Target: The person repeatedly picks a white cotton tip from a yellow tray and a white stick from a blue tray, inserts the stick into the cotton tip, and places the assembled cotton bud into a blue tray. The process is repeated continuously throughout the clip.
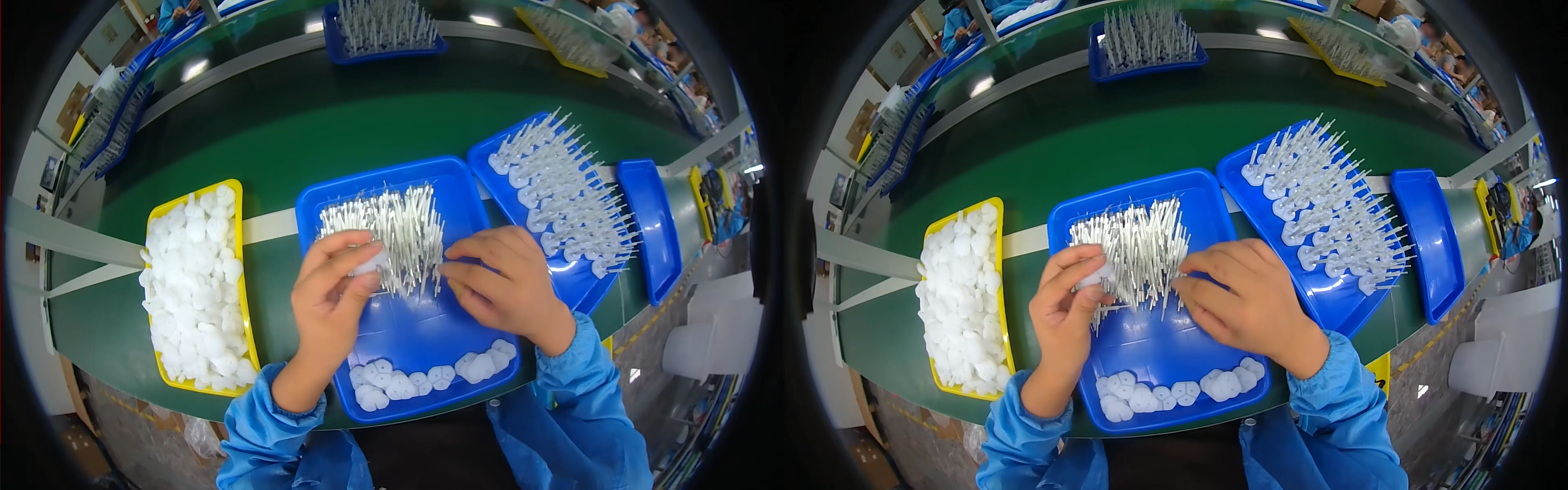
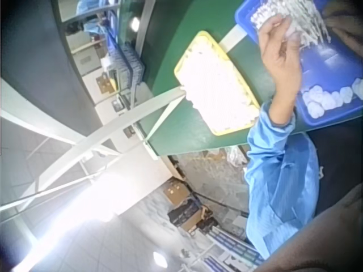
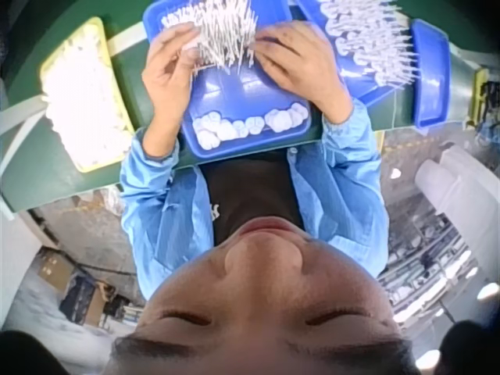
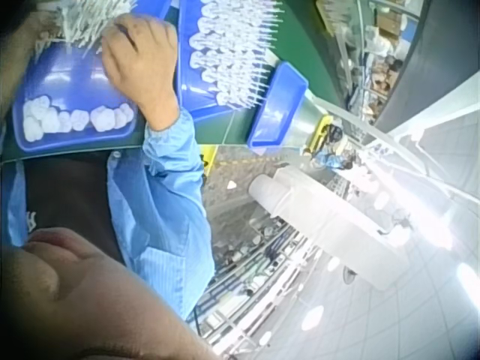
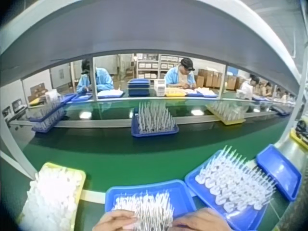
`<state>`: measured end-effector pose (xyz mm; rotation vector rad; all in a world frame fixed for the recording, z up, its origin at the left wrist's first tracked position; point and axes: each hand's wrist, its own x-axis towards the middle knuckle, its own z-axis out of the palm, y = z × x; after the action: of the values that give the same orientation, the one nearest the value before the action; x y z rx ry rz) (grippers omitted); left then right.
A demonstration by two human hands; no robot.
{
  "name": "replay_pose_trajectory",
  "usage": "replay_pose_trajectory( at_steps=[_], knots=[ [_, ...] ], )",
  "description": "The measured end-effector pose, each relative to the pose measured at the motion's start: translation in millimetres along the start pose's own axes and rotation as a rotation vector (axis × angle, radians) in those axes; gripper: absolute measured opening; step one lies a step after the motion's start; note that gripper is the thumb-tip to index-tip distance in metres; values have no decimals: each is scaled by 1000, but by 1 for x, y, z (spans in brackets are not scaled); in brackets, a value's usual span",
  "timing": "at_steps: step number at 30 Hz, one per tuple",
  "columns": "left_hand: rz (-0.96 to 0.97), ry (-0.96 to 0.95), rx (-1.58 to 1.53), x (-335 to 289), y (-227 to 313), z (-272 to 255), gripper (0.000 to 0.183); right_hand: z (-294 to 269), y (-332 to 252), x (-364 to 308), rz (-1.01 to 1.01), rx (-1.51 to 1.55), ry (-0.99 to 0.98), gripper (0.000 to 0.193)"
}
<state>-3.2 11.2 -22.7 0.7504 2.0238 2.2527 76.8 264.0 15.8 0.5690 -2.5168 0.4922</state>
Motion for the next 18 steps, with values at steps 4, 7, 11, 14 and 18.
replay_pose_trajectory(
  at_steps=[4,7,11,14,18],
  knots=[
    [-211,0,-110,-1,-3,-6,28,-5,7,2,-51,-230,-105,26],
    [-300,-39,-185,-2,-1,-6,30,-5,6,9,-115,-297,-297,22],
    [-332,-9,-157,-3,-3,-5,31,15,6,14,-251,-320,-307,8],
    [-314,19,-131,-1,-3,0,31,17,4,19,-319,-364,-356,8],
    [-232,10,-69,-1,-11,0,37,13,8,14,-271,-337,-389,9]
  ],
)
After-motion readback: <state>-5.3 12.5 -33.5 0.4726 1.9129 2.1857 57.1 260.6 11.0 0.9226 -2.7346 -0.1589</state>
